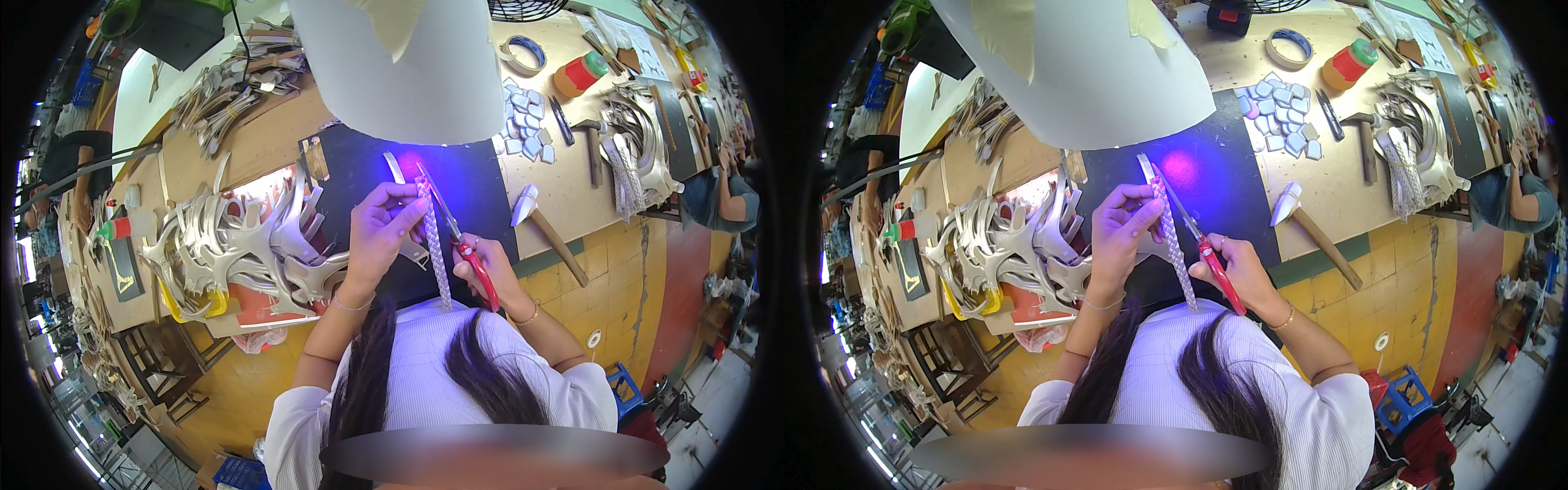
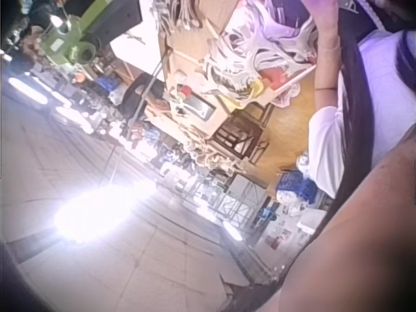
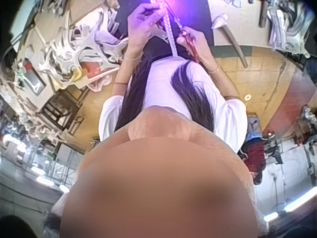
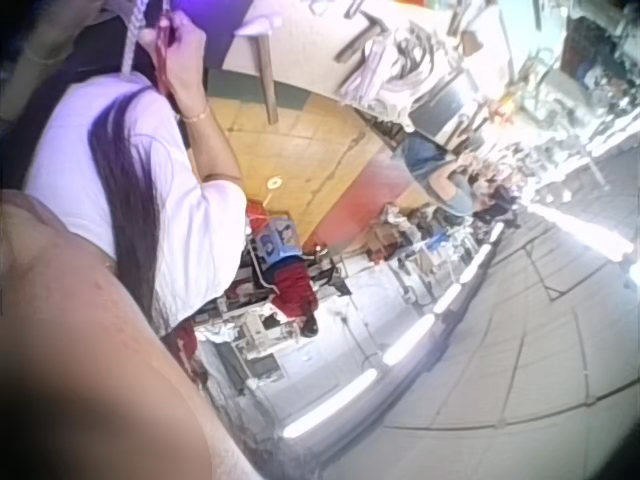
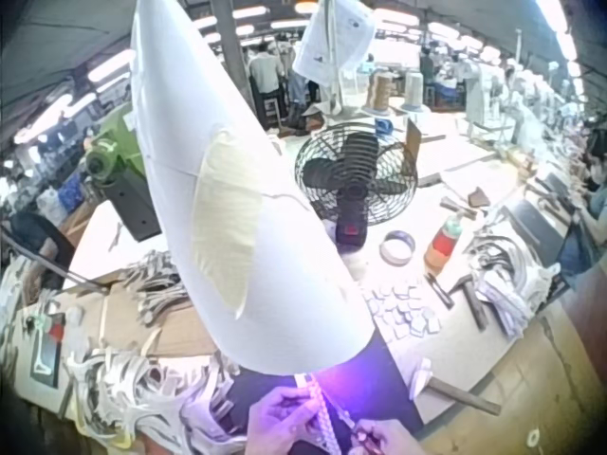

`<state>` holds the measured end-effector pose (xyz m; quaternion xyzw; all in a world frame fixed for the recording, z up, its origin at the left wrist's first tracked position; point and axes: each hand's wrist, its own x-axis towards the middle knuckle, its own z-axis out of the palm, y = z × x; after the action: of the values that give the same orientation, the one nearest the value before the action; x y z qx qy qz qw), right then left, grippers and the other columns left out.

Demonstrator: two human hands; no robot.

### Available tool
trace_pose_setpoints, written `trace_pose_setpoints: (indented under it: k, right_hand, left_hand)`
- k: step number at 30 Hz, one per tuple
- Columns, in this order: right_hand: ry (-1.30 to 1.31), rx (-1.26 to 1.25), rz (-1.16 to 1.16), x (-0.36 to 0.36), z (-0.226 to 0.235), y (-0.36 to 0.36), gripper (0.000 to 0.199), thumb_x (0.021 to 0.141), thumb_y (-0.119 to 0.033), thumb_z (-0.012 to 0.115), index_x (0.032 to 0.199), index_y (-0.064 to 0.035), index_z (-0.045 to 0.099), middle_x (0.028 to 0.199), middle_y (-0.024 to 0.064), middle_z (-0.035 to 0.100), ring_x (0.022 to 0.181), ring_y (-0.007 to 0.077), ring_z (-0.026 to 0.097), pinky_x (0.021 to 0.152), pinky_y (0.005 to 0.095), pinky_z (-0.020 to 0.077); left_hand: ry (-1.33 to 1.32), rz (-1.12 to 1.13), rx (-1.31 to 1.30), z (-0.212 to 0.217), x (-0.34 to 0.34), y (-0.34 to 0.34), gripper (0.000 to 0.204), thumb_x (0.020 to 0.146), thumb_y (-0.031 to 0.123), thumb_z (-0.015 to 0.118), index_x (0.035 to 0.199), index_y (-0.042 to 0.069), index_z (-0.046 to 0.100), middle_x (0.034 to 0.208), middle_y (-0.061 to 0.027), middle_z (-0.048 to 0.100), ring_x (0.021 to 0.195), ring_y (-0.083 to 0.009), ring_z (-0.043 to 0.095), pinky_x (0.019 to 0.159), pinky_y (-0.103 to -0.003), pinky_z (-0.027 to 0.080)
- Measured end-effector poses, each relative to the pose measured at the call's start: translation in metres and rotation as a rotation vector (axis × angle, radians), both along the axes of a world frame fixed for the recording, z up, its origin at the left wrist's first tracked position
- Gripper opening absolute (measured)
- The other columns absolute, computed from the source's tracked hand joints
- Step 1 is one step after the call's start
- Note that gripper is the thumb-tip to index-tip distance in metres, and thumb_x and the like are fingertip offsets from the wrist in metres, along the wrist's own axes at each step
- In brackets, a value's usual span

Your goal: The person repeatedly picks up small silver decorative pieces, places them on a black work surface, and uses a hammer to tap them flat. They then use scissors to trim attached ribbons or straps. The person stacks the finished pieces and continues the cycle with new items.

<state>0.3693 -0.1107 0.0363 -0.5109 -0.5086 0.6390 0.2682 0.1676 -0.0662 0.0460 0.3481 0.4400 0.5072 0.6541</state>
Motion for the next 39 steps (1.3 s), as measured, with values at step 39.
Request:
trace_pose_setpoints:
  k: [39]
  right_hand:
    - [0.097, 0.124, 0.120, 0.035, -0.006, 0.007, 0.075, 0.077, -0.075, 0.066, 0.095, -0.0033, 0.053, 0.077, 0.0013, 0.046, 0.068, 0.0117, 0.044, 0.061, 0.0276, 0.0394]
  left_hand:
    - [0.166, -0.211, -0.104, 0.025, -0.013, 0.009, 0.019, 0.094, 0.007, 0.066, 0.111, -0.001, 0.069, 0.077, -0.0022, 0.061, 0.056, -0.0048, 0.051, 0.050, -0.019, 0.040]
